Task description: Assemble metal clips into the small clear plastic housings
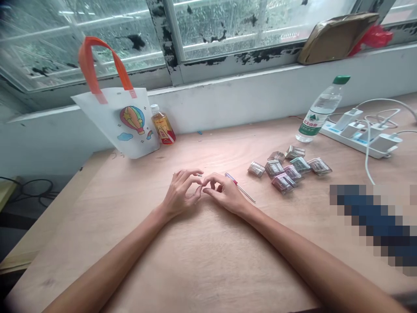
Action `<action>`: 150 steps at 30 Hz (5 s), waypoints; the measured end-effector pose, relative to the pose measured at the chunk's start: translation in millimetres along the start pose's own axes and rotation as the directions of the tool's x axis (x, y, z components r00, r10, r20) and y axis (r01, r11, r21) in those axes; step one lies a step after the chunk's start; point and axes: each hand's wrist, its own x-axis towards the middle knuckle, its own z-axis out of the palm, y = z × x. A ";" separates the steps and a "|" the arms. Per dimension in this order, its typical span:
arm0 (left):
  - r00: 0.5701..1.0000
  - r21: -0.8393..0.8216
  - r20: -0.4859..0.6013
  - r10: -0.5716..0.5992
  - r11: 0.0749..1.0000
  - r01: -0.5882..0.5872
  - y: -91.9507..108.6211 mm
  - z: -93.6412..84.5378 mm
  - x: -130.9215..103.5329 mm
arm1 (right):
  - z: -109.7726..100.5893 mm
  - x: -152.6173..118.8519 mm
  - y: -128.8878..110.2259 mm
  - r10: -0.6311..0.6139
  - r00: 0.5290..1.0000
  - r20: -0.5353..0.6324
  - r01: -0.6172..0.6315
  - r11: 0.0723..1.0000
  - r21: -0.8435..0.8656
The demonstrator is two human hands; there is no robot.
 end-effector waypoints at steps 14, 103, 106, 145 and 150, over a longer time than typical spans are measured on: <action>0.979 0.207 -0.071 0.190 0.963 -0.172 -4.0 -3.4 -4.9 | 1.6 -7.0 -2.1 -0.096 0.991 -0.091 0.086 0.991 -0.104; 0.983 -0.174 -0.143 -0.113 0.981 0.088 27.8 -5.5 -30.4 | 9.3 -18.0 -7.2 -0.450 0.891 -0.061 0.372 0.800 -0.470; 0.984 -0.192 -0.124 -0.131 0.976 0.106 27.4 -5.2 -30.4 | 8.0 -17.5 -6.4 -0.454 0.891 -0.028 0.388 0.790 -0.476; 0.893 -0.510 0.201 -0.403 0.736 0.446 20.8 -7.8 -25.5 | 16.8 -13.3 -11.1 0.175 0.982 0.071 -0.185 0.970 0.158; 0.881 -0.561 0.238 -0.409 0.683 0.468 21.0 -11.1 -21.7 | 14.5 -12.6 -9.8 0.168 0.980 0.104 -0.185 0.966 0.180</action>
